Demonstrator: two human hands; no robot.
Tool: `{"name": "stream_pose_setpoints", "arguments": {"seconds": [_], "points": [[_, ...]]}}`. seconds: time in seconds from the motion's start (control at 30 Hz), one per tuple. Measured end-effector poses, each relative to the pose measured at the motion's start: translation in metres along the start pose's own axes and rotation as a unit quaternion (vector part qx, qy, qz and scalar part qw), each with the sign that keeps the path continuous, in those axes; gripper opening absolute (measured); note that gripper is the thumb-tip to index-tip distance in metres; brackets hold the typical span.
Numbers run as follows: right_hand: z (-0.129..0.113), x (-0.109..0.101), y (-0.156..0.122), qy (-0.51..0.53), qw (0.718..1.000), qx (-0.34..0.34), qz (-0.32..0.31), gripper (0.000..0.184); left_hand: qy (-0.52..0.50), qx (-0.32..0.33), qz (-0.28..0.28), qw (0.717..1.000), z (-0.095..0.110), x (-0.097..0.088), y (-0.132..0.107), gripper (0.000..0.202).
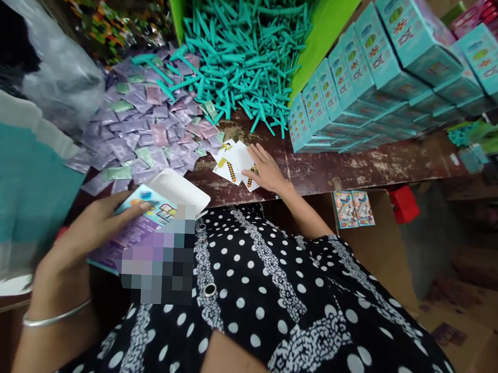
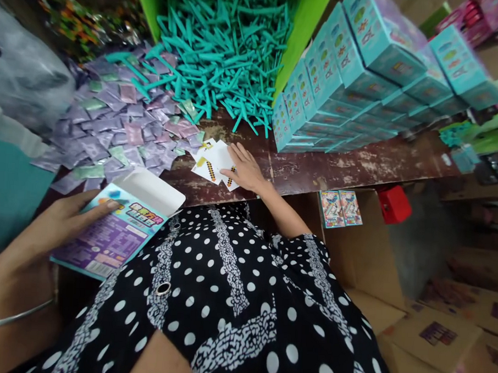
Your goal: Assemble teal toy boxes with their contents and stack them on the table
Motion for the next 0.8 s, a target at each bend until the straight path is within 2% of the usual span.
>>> {"name": "stream_pose_setpoints", "arguments": {"seconds": [0.17, 0.37, 0.43, 0.5, 0.53, 0.6, 0.63, 0.7, 0.8], "points": [[0.021, -0.003, 0.040, -0.025, 0.997, 0.064, 0.038, 0.098, -0.032, -0.016, -0.017, 0.999, 0.008, 0.000, -0.005, 0.059], [0.051, -0.050, 0.065, 0.038, 0.987, 0.093, 0.127, 0.092, -0.059, -0.053, -0.030, 0.996, 0.003, 0.004, -0.009, 0.065], [0.057, -0.063, 0.067, 0.087, 0.979, 0.103, 0.150, 0.076, -0.059, -0.053, -0.025, 0.997, 0.000, 0.004, -0.009, 0.066], [0.054, -0.076, 0.064, 0.143, 0.965, 0.097, 0.196, 0.048, -0.055, -0.049, -0.011, 0.997, -0.003, 0.003, -0.008, 0.068], [0.048, -0.081, 0.061, 0.176, 0.955, 0.087, 0.222, 0.042, -0.057, -0.047, -0.002, 0.997, -0.004, 0.001, -0.008, 0.069], [0.022, -0.079, 0.056, 0.251, 0.935, 0.049, 0.245, 0.051, -0.063, -0.045, 0.015, 0.997, -0.004, -0.002, -0.006, 0.072], [0.002, -0.071, 0.055, 0.283, 0.930, 0.024, 0.235, 0.056, -0.065, -0.044, 0.026, 0.997, -0.003, -0.004, -0.005, 0.073], [-0.051, -0.044, 0.052, 0.313, 0.932, -0.026, 0.179, 0.060, -0.065, -0.037, 0.043, 0.996, 0.000, -0.007, -0.002, 0.074], [-0.134, 0.004, 0.048, 0.279, 0.955, -0.079, 0.069, 0.055, -0.066, -0.018, 0.047, 0.997, 0.008, -0.009, 0.001, 0.071]]}}
Point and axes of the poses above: each hand's wrist, its own y-axis towards the middle knuckle, its own x-axis out of the palm, z = x × y, the point moved 10 cm from there along y, towards the middle knuckle, and after that the axes turned 11 degrees about y, right-handed, at the moved point
